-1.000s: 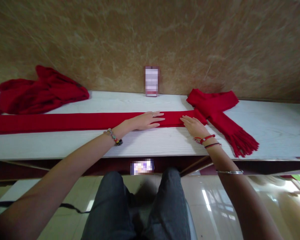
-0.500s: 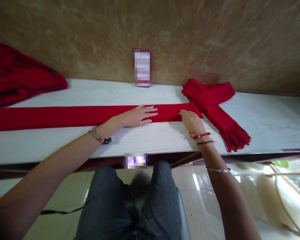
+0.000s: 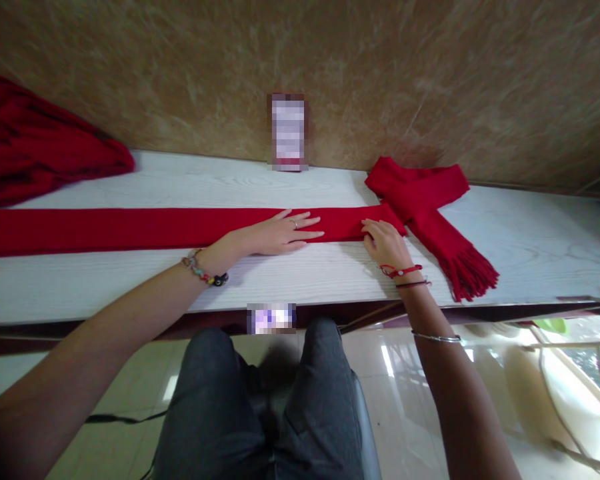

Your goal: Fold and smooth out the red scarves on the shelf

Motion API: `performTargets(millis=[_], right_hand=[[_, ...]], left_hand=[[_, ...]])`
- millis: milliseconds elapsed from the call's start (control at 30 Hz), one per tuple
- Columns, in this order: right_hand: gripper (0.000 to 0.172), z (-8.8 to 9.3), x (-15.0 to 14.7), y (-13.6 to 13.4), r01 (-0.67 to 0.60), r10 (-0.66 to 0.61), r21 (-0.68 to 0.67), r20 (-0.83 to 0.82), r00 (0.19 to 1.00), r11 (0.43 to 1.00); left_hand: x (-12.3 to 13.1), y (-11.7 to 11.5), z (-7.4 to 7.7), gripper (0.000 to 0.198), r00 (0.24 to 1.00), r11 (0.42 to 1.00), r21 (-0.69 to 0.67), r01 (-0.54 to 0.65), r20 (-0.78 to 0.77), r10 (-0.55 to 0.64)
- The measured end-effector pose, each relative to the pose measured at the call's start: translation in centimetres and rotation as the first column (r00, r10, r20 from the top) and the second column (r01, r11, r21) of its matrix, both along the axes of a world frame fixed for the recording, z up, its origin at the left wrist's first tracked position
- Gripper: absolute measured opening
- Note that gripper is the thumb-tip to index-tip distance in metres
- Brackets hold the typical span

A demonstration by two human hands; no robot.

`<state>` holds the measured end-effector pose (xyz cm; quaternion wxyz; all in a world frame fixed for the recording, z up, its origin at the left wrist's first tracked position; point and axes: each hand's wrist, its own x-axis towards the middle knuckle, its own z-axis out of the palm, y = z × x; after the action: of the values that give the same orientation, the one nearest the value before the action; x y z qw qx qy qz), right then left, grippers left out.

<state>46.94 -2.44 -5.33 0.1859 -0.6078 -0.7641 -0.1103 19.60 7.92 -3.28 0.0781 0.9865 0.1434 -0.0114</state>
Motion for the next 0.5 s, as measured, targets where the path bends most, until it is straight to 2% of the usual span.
performTargets(millis=[267,500], right_hand=[[0.024,-0.29,0.15,0.29,-0.031,0.030,-0.022,-0.059,0.998,0.999],[0.025,-0.10,0.18,0.23,0.026,-0.024,0.026,-0.100,0.995,0.999]], left_hand=[[-0.02,0.03,0.05,0.048,1.000,1.000,0.011,0.019,0.006,-0.019],[-0.05,-0.05,0.07,0.047,1.000,1.000,0.025,0.017,0.004,-0.017]])
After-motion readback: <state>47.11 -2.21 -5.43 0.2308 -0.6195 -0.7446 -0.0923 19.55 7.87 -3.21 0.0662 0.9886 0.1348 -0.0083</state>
